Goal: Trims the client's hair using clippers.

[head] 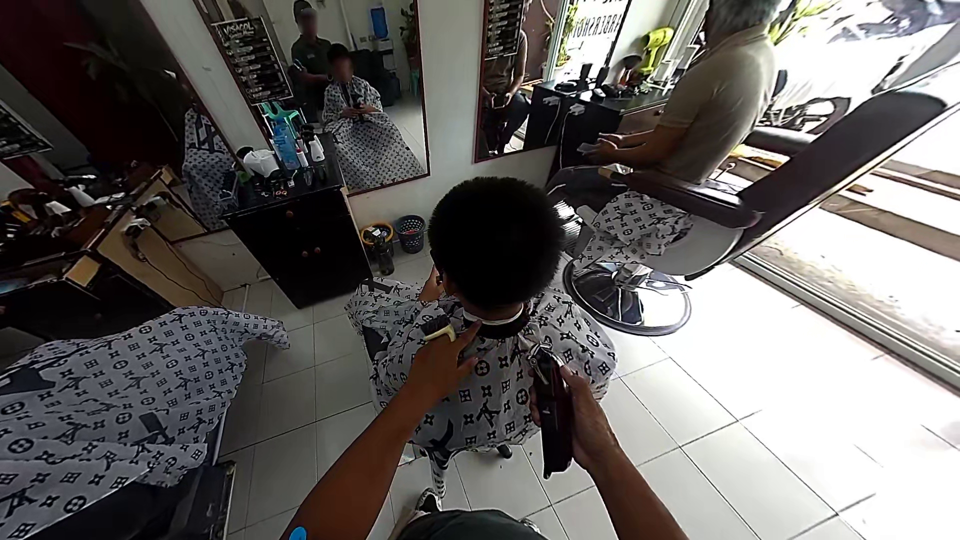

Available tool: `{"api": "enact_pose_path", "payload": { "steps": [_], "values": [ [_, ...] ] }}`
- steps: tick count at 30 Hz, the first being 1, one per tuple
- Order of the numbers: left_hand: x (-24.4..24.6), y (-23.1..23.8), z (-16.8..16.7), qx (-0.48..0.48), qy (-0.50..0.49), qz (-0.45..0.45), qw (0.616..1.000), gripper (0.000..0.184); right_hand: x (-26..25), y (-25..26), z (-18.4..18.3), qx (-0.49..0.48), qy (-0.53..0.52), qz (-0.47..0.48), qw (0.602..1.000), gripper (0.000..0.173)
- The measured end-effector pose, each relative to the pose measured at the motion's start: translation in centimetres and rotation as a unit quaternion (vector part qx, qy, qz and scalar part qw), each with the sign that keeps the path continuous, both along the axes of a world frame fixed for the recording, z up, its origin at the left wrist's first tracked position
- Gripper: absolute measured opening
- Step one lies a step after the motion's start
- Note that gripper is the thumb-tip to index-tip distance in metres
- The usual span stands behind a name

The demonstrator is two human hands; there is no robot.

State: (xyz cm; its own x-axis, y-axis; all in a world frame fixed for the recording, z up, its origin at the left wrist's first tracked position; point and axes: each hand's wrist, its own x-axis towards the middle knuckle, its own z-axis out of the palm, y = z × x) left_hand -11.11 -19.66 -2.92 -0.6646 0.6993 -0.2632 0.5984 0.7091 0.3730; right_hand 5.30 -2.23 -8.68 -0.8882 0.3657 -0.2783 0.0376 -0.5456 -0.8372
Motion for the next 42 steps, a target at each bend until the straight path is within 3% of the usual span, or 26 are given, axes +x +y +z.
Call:
{"api": "enact_pose_path", "payload": {
  "steps": [7, 8, 10, 11, 13, 15, 17, 22, 25, 29, 31, 33, 36, 38, 42],
  "values": [
    [0.3, 0.1, 1.2, -0.006, 0.040, -0.011, 0.999, 0.058, 0.2, 0.3, 0.0, 0.004, 0.009, -0.004, 1.000, 0.054],
    [0.6, -0.1, 0.7, 0.039, 0.073, -0.011, 0.997, 0.054, 0.3, 0.3, 0.0, 0.008, 0.010, -0.004, 1.000, 0.054],
    [1.3, -0.2, -1.7, 0.243, 0.192, -0.018, 0.951, 0.042, 0.9, 0.3, -0.2, 0.015, 0.014, -0.008, 1.000, 0.054],
    [1.6, 0.2, -1.5, 0.313, 0.173, -0.027, 0.933, 0.037, 1.2, 0.3, -0.4, 0.014, 0.016, -0.013, 1.000, 0.054],
    [1.5, 1.1, 2.4, 0.317, -0.074, -0.065, 0.943, 0.033, 1.3, 0.5, -0.7, 0.008, 0.020, -0.031, 0.999, 0.053],
    [0.8, 2.3, 5.2, 0.319, -0.280, -0.128, 0.896, 0.023, 1.8, 0.6, -1.1, -0.001, 0.010, -0.046, 0.999, 0.052],
    [0.7, 3.5, 6.4, 0.363, -0.318, -0.154, 0.862, 0.019, 2.2, 0.7, -1.6, -0.007, 0.009, -0.047, 0.999, 0.052],
    [0.7, 4.8, 5.9, 0.313, -0.405, -0.104, 0.853, 0.022, 3.2, 0.5, -2.3, -0.011, 0.015, -0.044, 0.999, 0.052],
    [0.8, 4.9, 4.9, 0.350, -0.359, -0.100, 0.859, 0.023, 3.6, 0.6, -2.5, -0.012, 0.010, -0.047, 0.999, 0.051],
    [2.0, 4.5, 5.2, 0.276, -0.317, -0.125, 0.899, 0.028, 3.6, 0.8, -2.3, -0.014, 0.011, -0.056, 0.998, 0.049],
    [3.4, 3.6, 7.0, 0.364, -0.155, -0.164, 0.904, 0.022, 3.5, 1.1, -2.1, -0.005, 0.015, -0.051, 0.999, 0.045],
    [3.3, 3.5, 8.2, 0.483, 0.075, -0.165, 0.857, 0.018, 3.1, 1.3, -1.9, -0.006, 0.016, -0.044, 0.999, 0.046],
    [0.3, 4.2, 9.8, 0.493, 0.319, -0.122, 0.801, 0.017, 2.1, 1.2, -0.9, 0.014, 0.019, -0.034, 0.999, 0.043],
    [-2.0, 4.3, 10.3, 0.424, 0.352, -0.121, 0.825, 0.030, 1.0, 0.7, 0.7, 0.058, 0.011, -0.033, 0.998, 0.033],
    [-4.6, 4.5, 9.4, 0.321, 0.322, -0.132, 0.881, 0.058, -1.3, -0.7, 4.1, 0.097, -0.022, -0.003, 0.995, 0.020]
  ]
}}
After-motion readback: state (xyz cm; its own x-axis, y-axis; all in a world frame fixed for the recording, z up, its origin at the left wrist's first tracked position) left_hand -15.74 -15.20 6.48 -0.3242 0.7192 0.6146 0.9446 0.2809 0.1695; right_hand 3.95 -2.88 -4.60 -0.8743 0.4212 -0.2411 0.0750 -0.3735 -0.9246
